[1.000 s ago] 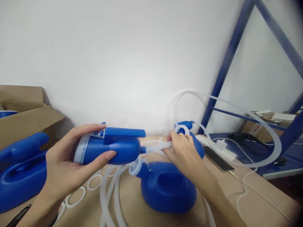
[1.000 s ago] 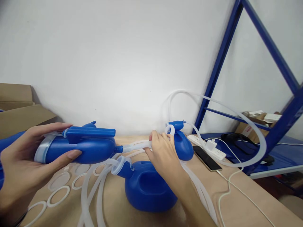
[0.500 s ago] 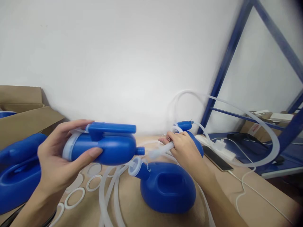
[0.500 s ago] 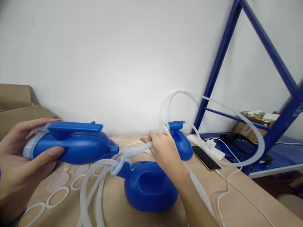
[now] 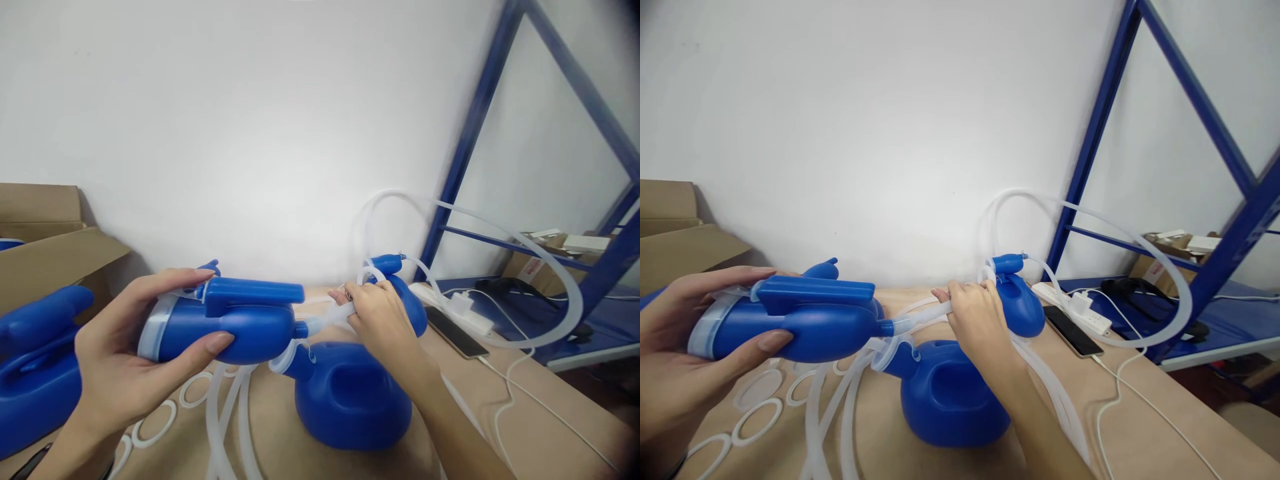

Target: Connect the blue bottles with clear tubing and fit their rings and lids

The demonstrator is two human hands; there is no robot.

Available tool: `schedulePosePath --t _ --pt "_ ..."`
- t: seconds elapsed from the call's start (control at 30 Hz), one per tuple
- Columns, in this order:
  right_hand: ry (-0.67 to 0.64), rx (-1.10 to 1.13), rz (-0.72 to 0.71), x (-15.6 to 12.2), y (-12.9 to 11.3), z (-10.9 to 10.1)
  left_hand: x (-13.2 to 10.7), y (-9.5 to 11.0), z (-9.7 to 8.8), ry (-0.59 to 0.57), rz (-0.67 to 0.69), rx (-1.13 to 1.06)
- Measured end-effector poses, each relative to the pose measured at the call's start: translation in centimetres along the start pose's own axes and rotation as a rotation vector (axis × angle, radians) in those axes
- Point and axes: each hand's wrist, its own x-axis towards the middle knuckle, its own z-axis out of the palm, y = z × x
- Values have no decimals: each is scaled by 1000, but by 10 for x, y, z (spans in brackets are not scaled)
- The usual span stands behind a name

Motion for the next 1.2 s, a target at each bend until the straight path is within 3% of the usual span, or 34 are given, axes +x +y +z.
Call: schedulePosePath --t 0.13,0.23,0.4,0.53,0.67,0.8,0.87,0.97,1.2 --pt "-30 42 21 -2 -5 -3 -2 2 1 14 15 40" --pt "-47 206 20 -4 -6 -13 -2 -2 2 31 41 62" --pt "-208 488 55 -9 -1 -38 -2 -5 4 104 56 73" --pt "-282 645 -4 -10 13 -50 -2 -10 1 147 -5 84" --pt "-158 765 -167 -7 27 -47 2 -20 -2 176 -71 5" --pt "-33 877 -112 -4 32 -38 5 -27 0 173 -139 -45" --pt "11 943 -105 -4 29 -34 5 -28 2 158 -145 -56" --pt "40 971 -220 -4 20 -30 4 -25 3 115 -98 -55" --pt "139 809 -357 -5 -4 -30 -2 -13 2 105 -27 21"
